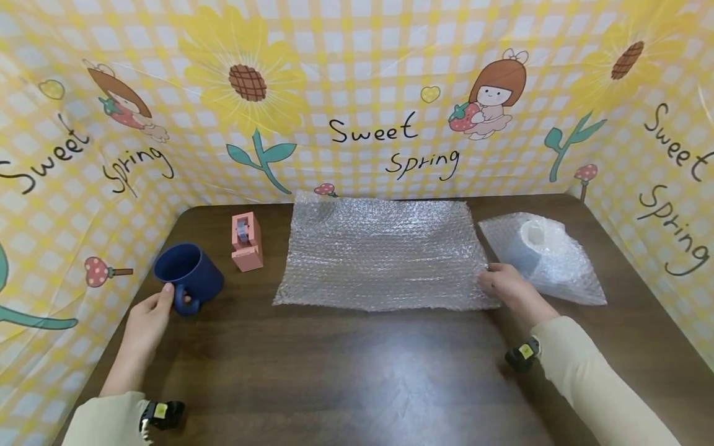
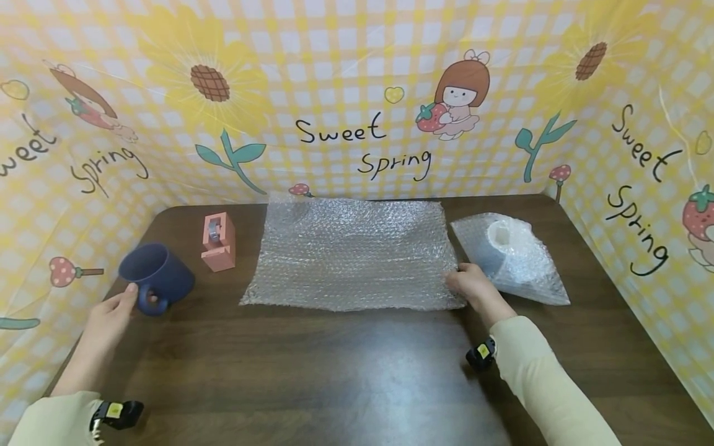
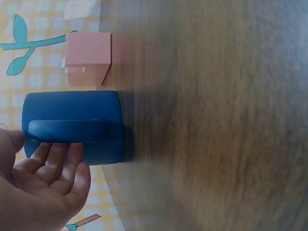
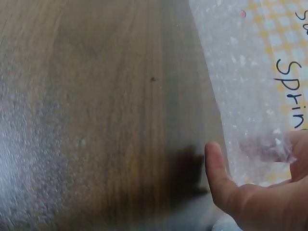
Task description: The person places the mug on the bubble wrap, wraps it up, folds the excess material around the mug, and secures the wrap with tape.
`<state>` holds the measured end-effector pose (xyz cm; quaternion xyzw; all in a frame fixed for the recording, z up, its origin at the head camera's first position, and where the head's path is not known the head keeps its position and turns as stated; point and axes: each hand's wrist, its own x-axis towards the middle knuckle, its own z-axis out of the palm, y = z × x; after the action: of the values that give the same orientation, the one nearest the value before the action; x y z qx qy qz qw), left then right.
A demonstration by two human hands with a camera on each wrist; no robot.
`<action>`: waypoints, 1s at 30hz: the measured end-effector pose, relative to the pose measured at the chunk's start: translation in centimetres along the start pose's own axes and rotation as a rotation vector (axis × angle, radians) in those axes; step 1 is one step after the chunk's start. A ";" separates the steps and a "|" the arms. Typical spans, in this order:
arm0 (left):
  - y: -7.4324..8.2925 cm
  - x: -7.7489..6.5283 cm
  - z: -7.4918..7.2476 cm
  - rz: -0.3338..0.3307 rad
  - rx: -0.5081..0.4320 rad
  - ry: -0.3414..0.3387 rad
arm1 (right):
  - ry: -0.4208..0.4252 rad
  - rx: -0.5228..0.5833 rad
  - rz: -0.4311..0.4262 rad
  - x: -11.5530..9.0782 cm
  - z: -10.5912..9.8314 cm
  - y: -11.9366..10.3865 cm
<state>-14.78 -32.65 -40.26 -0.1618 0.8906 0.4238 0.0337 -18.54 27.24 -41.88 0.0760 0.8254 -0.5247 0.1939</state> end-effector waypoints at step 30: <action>0.7 -0.4 2.0 -0.093 -0.364 0.074 | -0.058 0.185 -0.016 0.5 0.1 0.2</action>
<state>-14.78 -30.60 -41.00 -0.2215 0.7915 0.5696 -0.0094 -18.91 27.21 -42.29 0.0716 0.7680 -0.6022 0.2058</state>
